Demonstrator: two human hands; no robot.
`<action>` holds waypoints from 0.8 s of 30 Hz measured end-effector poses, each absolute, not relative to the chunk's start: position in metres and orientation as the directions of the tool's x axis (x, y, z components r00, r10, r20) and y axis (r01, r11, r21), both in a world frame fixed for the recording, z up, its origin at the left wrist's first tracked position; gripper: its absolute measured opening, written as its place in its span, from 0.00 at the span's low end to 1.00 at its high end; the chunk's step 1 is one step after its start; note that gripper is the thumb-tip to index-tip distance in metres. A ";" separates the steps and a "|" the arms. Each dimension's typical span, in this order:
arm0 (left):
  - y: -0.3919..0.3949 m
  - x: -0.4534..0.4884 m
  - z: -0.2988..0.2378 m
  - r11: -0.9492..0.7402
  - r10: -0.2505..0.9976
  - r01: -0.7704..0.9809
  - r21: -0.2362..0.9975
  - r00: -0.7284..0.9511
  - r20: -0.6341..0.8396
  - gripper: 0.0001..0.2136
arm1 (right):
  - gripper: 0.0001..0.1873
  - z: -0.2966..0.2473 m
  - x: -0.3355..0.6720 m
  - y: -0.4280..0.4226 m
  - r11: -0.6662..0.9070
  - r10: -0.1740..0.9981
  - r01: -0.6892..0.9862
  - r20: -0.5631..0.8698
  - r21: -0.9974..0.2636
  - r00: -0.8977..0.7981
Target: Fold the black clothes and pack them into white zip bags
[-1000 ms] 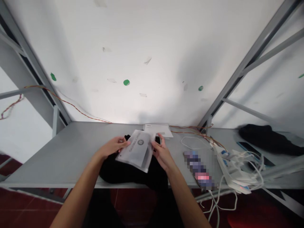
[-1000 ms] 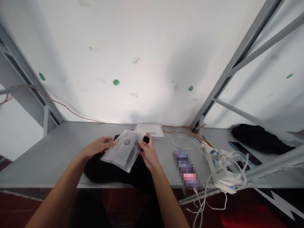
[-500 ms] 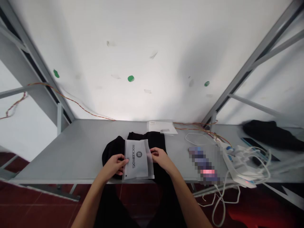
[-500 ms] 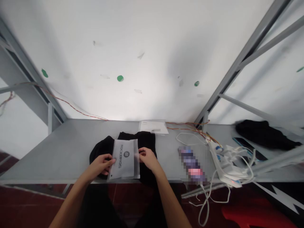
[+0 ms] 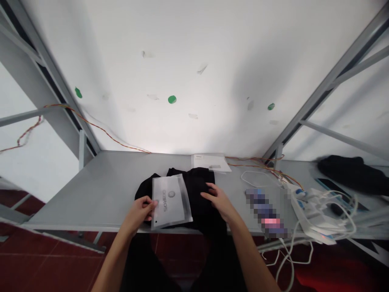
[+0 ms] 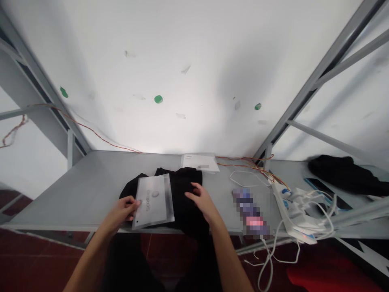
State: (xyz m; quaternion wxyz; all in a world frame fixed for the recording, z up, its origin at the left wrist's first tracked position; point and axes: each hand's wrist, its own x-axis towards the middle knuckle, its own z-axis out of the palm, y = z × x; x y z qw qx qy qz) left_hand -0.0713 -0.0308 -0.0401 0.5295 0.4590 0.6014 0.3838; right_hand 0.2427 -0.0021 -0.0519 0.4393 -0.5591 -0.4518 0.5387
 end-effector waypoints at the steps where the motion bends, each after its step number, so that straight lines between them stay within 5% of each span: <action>1: -0.032 -0.078 -0.041 0.284 0.959 0.155 0.946 -0.042 -0.281 0.27 | 0.33 -0.054 0.256 -0.004 -0.213 0.976 0.035 -0.211 -0.976 0.044; 4: -0.039 -0.094 -0.038 0.302 0.953 0.206 0.931 -0.080 -0.291 0.27 | 0.32 -0.051 0.284 -0.009 -0.181 0.983 0.185 -0.173 -0.966 0.057; 8: -0.061 -0.098 -0.036 0.332 0.942 0.149 0.932 -0.109 -0.318 0.33 | 0.25 -0.023 0.269 0.003 0.093 0.965 0.525 0.208 -0.846 0.163; 10: -0.076 -0.090 -0.041 0.334 0.935 0.094 0.938 -0.161 -0.317 0.35 | 0.20 -0.010 0.239 0.018 0.253 0.945 0.573 0.327 -0.780 0.027; 15: -0.108 -0.064 -0.065 0.324 0.910 -0.101 0.941 -0.237 -0.339 0.35 | 0.18 -0.002 0.160 0.055 0.423 0.899 0.609 0.224 -0.671 -0.378; 19: -0.120 -0.068 -0.072 0.243 0.886 -0.189 0.951 -0.355 -0.297 0.34 | 0.13 0.004 0.157 0.061 0.463 0.860 0.536 0.212 -0.706 -0.464; 24: -0.067 -0.070 -0.031 0.109 0.922 -0.077 0.991 -0.365 -0.129 0.33 | 0.26 0.032 0.232 0.055 0.364 0.851 0.286 0.191 -0.887 -0.489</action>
